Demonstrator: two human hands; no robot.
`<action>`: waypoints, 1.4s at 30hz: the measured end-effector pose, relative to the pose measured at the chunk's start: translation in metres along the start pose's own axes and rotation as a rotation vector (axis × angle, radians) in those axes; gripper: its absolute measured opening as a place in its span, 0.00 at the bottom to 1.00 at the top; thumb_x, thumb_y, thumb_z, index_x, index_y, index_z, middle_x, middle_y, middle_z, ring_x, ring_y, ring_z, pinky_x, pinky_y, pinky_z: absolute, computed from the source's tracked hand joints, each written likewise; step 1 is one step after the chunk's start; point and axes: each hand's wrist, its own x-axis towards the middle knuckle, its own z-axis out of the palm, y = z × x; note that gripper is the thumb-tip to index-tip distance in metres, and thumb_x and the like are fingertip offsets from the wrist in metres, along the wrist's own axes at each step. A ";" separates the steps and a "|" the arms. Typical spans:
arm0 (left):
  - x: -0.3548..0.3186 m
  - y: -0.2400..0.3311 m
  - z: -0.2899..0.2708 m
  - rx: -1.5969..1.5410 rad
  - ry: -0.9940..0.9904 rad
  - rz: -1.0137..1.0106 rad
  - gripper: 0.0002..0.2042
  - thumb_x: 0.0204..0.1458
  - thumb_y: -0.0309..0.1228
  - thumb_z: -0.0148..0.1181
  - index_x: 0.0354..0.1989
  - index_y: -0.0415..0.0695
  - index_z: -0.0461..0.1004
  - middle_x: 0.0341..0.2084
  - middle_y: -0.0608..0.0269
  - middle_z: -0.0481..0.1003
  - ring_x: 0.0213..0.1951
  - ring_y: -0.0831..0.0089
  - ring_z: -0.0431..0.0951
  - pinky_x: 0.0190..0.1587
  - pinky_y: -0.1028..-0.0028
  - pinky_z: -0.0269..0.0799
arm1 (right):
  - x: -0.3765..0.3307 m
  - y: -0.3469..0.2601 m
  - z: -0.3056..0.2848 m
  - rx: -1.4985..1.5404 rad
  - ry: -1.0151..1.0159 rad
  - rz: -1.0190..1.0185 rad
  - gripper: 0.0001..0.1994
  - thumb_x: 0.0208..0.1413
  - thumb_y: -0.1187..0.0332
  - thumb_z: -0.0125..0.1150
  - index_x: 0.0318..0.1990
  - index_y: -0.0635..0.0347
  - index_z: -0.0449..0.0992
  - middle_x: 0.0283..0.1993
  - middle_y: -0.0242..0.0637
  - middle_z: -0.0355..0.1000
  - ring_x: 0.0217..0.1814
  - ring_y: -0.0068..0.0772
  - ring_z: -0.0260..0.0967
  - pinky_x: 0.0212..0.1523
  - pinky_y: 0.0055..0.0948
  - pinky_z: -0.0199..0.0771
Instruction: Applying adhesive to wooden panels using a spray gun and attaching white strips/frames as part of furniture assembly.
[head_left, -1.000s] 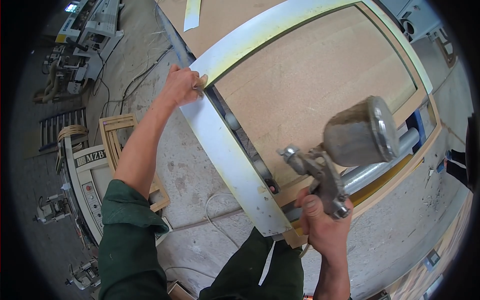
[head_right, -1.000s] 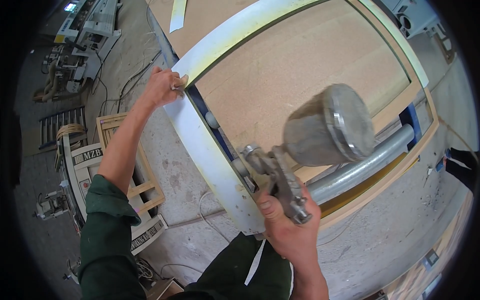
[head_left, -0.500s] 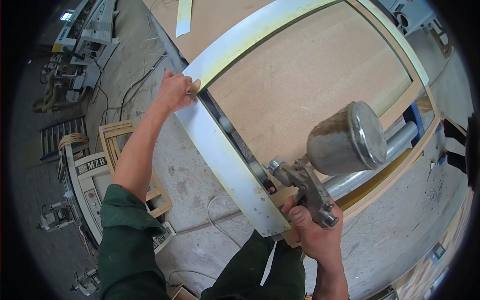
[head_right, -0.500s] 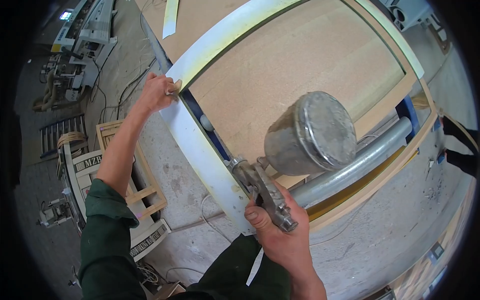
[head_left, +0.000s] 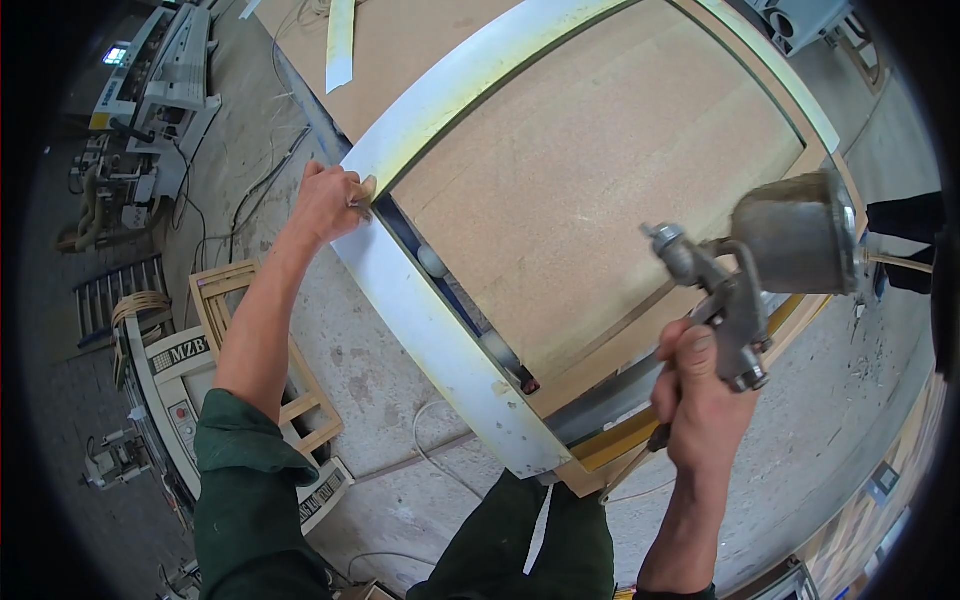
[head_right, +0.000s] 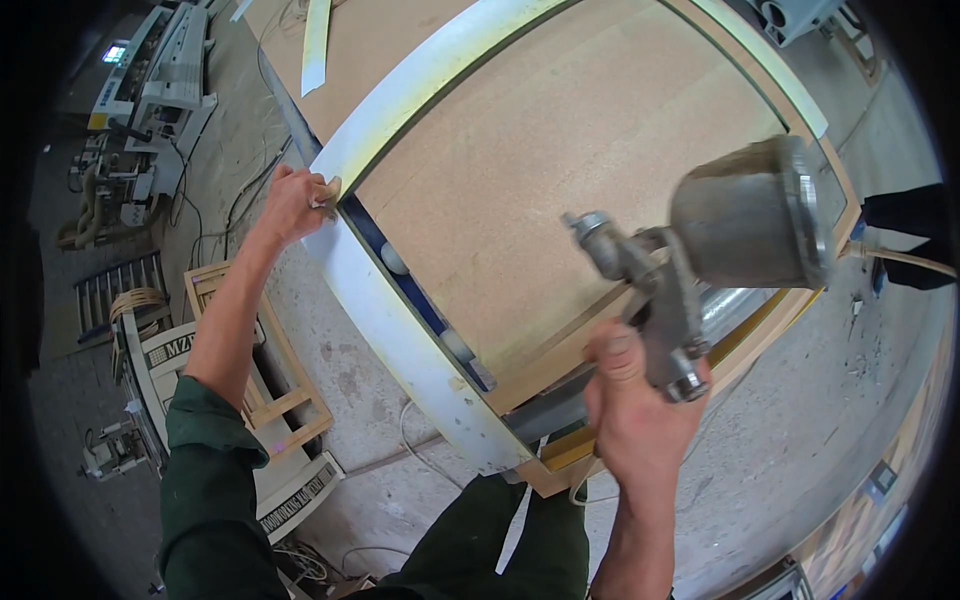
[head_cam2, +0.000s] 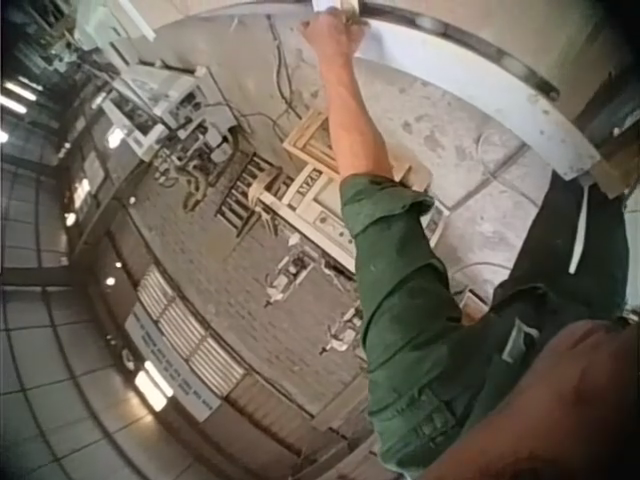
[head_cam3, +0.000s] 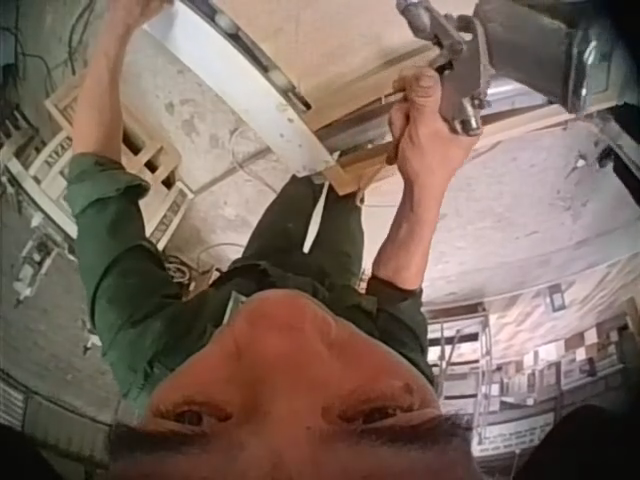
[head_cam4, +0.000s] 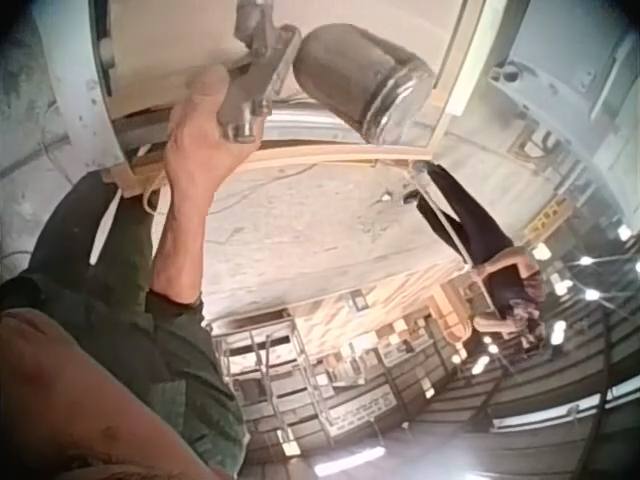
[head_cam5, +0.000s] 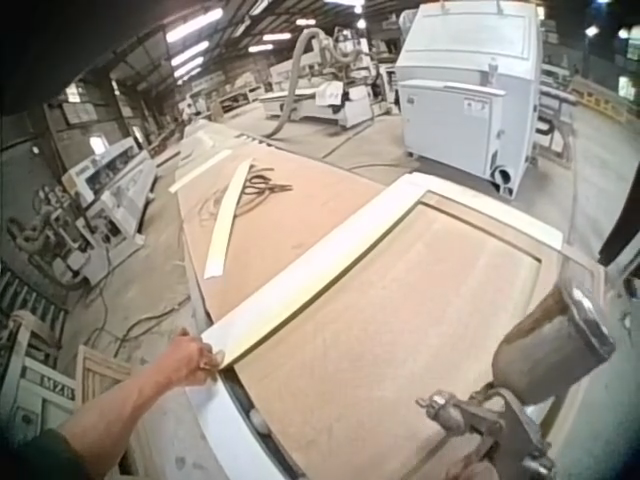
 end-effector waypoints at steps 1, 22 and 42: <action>0.000 -0.001 0.001 0.005 -0.006 -0.001 0.05 0.50 0.28 0.62 0.22 0.49 0.80 0.21 0.66 0.76 0.32 0.63 0.76 0.44 0.60 0.58 | 0.004 -0.001 -0.003 0.016 0.029 -0.021 0.24 0.64 0.46 0.62 0.38 0.63 0.75 0.28 0.32 0.73 0.14 0.15 0.59 0.14 0.19 0.55; 0.003 0.000 -0.004 0.005 -0.040 -0.012 0.02 0.48 0.28 0.66 0.29 0.50 0.83 0.22 0.66 0.76 0.33 0.65 0.76 0.46 0.62 0.59 | -0.044 0.023 0.030 0.127 -0.492 0.142 0.29 0.59 0.65 0.72 0.65 0.64 0.71 0.40 0.31 0.75 0.42 0.20 0.69 0.47 0.23 0.72; 0.003 -0.002 -0.005 0.067 -0.005 0.053 0.07 0.41 0.28 0.66 0.31 0.52 0.80 0.22 0.69 0.77 0.34 0.67 0.78 0.46 0.62 0.60 | 0.063 -0.016 -0.017 0.145 0.024 -0.053 0.23 0.62 0.48 0.66 0.34 0.63 0.75 0.26 0.32 0.72 0.13 0.15 0.58 0.12 0.19 0.52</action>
